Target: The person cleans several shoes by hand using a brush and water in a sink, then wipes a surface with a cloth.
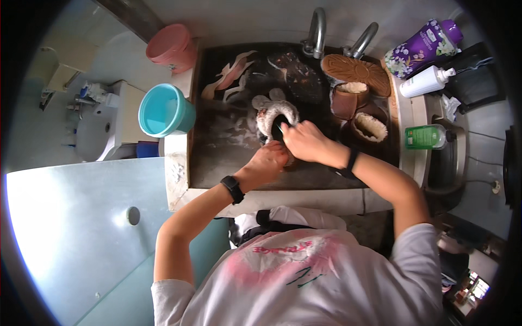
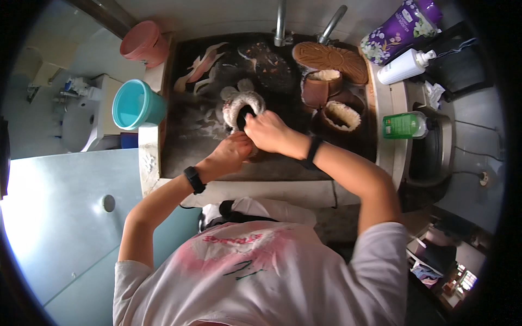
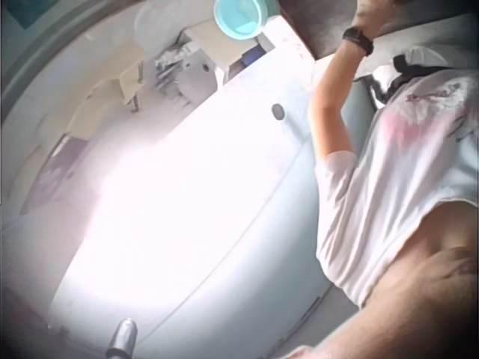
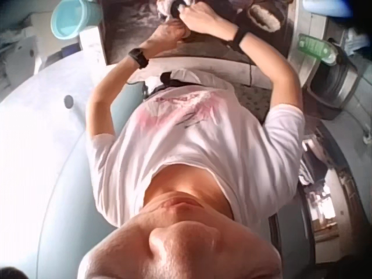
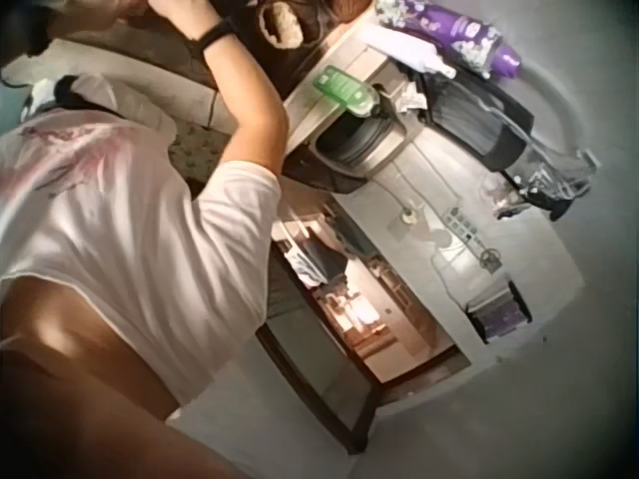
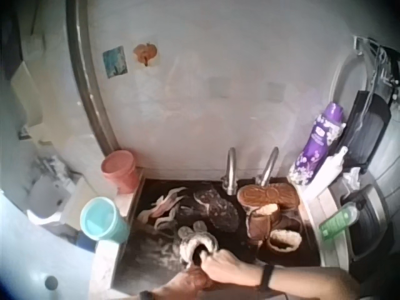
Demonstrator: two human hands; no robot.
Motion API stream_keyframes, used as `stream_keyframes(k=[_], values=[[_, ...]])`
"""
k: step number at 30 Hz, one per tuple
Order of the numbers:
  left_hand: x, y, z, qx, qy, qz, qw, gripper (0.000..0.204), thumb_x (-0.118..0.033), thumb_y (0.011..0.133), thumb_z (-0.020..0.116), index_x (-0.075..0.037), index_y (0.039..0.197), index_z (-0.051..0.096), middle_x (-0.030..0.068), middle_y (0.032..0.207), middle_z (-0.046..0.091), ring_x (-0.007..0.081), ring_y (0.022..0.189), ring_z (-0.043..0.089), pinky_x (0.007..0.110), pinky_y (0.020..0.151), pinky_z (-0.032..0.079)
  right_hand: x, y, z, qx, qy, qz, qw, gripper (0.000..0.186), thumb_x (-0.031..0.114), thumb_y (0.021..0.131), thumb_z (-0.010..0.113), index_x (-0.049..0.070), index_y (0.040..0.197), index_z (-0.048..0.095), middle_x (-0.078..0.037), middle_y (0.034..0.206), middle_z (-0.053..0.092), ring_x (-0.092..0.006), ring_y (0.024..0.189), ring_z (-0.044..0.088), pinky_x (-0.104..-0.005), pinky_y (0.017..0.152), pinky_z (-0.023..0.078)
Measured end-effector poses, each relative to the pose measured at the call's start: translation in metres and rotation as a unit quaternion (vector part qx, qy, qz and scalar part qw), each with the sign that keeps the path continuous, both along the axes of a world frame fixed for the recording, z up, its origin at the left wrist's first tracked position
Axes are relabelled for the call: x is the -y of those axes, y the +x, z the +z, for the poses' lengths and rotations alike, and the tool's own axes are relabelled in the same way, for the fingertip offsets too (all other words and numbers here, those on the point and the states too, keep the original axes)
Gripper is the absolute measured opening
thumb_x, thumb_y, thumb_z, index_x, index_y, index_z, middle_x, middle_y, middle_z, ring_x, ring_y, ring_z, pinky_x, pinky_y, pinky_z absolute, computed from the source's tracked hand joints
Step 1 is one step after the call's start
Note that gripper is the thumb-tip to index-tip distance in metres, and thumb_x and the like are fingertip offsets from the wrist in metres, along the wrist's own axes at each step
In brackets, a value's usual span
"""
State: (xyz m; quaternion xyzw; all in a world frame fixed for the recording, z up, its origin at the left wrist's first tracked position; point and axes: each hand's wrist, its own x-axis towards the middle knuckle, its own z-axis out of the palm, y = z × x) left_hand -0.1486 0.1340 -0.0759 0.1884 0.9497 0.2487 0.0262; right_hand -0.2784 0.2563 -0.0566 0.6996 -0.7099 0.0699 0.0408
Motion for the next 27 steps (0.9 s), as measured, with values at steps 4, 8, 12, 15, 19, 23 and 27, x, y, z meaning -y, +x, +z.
stream_keyframes(k=[4,8,12,15,19,23,27], values=[[-0.002,-0.001,0.003,0.017,-0.036,0.012,0.999,0.028,-0.02,0.061,0.073,-0.002,0.076,0.058,0.0105,0.084,0.058,0.0266,0.092,0.054,0.034,0.088,0.04,0.033,-0.021,-0.018,0.141,0.049,-0.088,0.985,0.022,0.018,0.077,0.05,-0.001,0.086,0.056,-0.02,0.063,0.059,-0.0365,0.059,0.06,-0.044,0.054,0.048],[0.005,-0.002,-0.004,0.013,-0.032,-0.004,0.999,0.027,-0.021,0.063,0.073,-0.003,0.079,0.06,0.0093,0.084,0.059,0.0244,0.091,0.055,0.032,0.088,0.039,0.003,-0.007,0.012,0.137,0.046,-0.077,0.986,0.032,0.022,0.081,0.049,-0.002,0.1,0.056,-0.019,0.062,0.059,-0.0385,0.057,0.058,-0.0464,0.054,0.047],[0.005,0.003,-0.006,-0.001,-0.036,0.021,0.999,0.025,-0.018,0.064,0.072,-0.002,0.079,0.061,0.0084,0.084,0.06,0.0239,0.091,0.055,0.033,0.086,0.041,-0.027,0.01,0.062,0.152,0.15,-0.014,0.977,0.039,0.02,0.079,0.053,-0.005,0.11,0.053,-0.016,0.057,0.057,-0.0362,0.052,0.057,-0.0449,0.051,0.046],[0.003,0.006,-0.009,0.008,-0.024,0.034,0.999,0.025,-0.016,0.06,0.074,-0.002,0.076,0.061,0.0098,0.084,0.059,0.0268,0.092,0.055,0.035,0.085,0.042,-0.021,0.009,0.062,0.138,0.177,-0.013,0.974,0.036,0.019,0.078,0.055,-0.003,0.107,0.055,-0.016,0.055,0.057,-0.0357,0.051,0.057,-0.0446,0.05,0.046],[-0.004,-0.002,-0.01,-0.045,-0.03,0.027,0.998,0.024,-0.017,0.06,0.073,-0.002,0.075,0.061,0.0093,0.084,0.06,0.0261,0.092,0.055,0.034,0.086,0.041,0.017,-0.011,0.007,0.093,0.067,-0.087,0.99,0.018,0.016,0.077,0.052,-0.001,0.08,0.055,-0.017,0.057,0.059,-0.0329,0.055,0.062,-0.0416,0.05,0.049],[-0.002,-0.012,-0.001,0.055,-0.068,0.003,0.996,0.025,-0.02,0.062,0.072,-0.003,0.077,0.061,0.0089,0.083,0.061,0.0254,0.093,0.055,0.034,0.087,0.04,0.029,-0.011,-0.015,0.099,0.066,-0.126,0.985,0.017,0.018,0.078,0.05,0.001,0.08,0.054,-0.018,0.061,0.061,-0.0333,0.056,0.062,-0.0427,0.052,0.049],[0.003,-0.004,-0.01,0.044,-0.04,0.023,0.998,0.024,-0.021,0.063,0.071,-0.004,0.077,0.062,0.0087,0.082,0.062,0.0255,0.092,0.055,0.034,0.087,0.04,0.001,0.004,0.027,0.096,0.096,-0.059,0.989,0.032,0.018,0.078,0.052,-0.004,0.101,0.057,-0.019,0.058,0.058,-0.0352,0.053,0.059,-0.0452,0.051,0.047]])
